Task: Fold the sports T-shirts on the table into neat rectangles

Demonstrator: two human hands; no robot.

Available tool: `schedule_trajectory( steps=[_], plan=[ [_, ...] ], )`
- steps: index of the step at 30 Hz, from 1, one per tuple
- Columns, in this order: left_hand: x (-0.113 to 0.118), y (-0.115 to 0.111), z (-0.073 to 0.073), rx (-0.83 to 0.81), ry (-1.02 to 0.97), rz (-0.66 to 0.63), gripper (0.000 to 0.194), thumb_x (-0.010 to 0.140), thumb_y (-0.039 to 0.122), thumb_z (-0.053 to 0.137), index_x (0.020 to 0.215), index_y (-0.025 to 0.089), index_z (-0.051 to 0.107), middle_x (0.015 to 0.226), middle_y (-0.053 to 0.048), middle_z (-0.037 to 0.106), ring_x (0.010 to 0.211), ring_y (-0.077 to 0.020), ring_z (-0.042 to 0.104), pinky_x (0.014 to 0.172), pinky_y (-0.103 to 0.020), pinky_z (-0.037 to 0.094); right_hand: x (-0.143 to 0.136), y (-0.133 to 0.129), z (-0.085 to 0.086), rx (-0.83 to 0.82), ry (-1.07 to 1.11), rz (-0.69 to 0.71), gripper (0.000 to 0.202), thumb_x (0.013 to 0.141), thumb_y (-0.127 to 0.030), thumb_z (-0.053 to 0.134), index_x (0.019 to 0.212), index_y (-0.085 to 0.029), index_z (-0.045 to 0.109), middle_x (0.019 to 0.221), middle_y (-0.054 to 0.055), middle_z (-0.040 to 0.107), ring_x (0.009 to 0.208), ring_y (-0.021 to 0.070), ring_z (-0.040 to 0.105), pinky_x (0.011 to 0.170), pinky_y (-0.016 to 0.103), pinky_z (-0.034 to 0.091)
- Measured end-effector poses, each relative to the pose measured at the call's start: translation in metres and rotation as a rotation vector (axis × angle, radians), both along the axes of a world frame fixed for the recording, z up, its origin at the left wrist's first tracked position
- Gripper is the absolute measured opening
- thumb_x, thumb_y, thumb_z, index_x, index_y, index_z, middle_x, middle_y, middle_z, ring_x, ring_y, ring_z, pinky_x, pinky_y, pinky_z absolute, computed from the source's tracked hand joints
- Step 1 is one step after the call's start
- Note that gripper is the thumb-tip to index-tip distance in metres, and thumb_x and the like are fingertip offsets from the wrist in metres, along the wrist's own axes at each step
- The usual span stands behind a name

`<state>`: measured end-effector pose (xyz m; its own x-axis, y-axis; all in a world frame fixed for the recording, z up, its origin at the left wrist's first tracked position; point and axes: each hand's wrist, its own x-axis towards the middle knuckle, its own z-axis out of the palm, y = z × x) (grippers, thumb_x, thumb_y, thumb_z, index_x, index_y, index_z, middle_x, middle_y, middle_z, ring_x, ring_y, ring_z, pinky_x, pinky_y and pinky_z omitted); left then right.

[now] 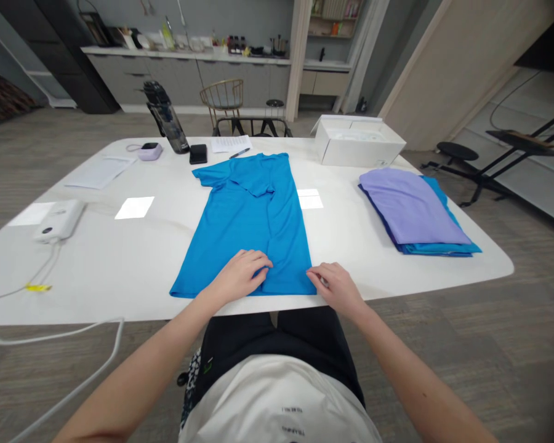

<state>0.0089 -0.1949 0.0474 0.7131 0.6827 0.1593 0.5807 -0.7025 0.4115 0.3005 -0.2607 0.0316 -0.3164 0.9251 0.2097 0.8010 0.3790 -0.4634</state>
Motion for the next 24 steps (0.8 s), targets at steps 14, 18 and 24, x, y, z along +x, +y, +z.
schedule_trajectory(
  steps=[14, 18, 24],
  plan=[
    [0.038, 0.225, 0.01, -0.059, 0.031, 0.666, 0.039, 0.092, 0.028, 0.05, 0.129, 0.021, 0.059, 0.136, -0.016, 0.057, 0.125, -0.0355, 0.056, 0.099, -0.055, 0.046, -0.002, 0.256, 0.003, -0.063, 0.072, -0.115, 0.019, 0.092, -0.031, 0.062, 0.104, -0.022, 0.073, 0.092, 0.003, 0.069, 0.079, 0.0169, 0.062, 0.077, 0.028, 0.047],
    [0.041, 0.283, 0.001, -0.029, 0.065, 0.716, 0.041, 0.092, 0.025, 0.048, 0.132, 0.022, 0.055, 0.137, -0.017, 0.057, 0.127, -0.0339, 0.055, 0.101, -0.051, 0.046, 0.001, 0.333, -0.012, -0.016, 0.084, -0.229, 0.025, 0.091, -0.031, 0.062, 0.111, -0.02, 0.072, 0.103, 0.007, 0.069, 0.09, 0.0185, 0.063, 0.087, 0.031, 0.048],
    [0.038, 0.349, -0.017, 0.001, 0.101, 0.798, 0.041, 0.098, 0.029, 0.042, 0.135, 0.016, 0.052, 0.135, -0.02, 0.058, 0.125, -0.0365, 0.055, 0.1, -0.055, 0.044, 0.003, 0.43, -0.028, -0.046, 0.12, -0.377, 0.034, 0.094, -0.036, 0.058, 0.123, -0.021, 0.068, 0.115, 0.01, 0.068, 0.102, 0.0222, 0.064, 0.092, 0.034, 0.048]
  ],
)
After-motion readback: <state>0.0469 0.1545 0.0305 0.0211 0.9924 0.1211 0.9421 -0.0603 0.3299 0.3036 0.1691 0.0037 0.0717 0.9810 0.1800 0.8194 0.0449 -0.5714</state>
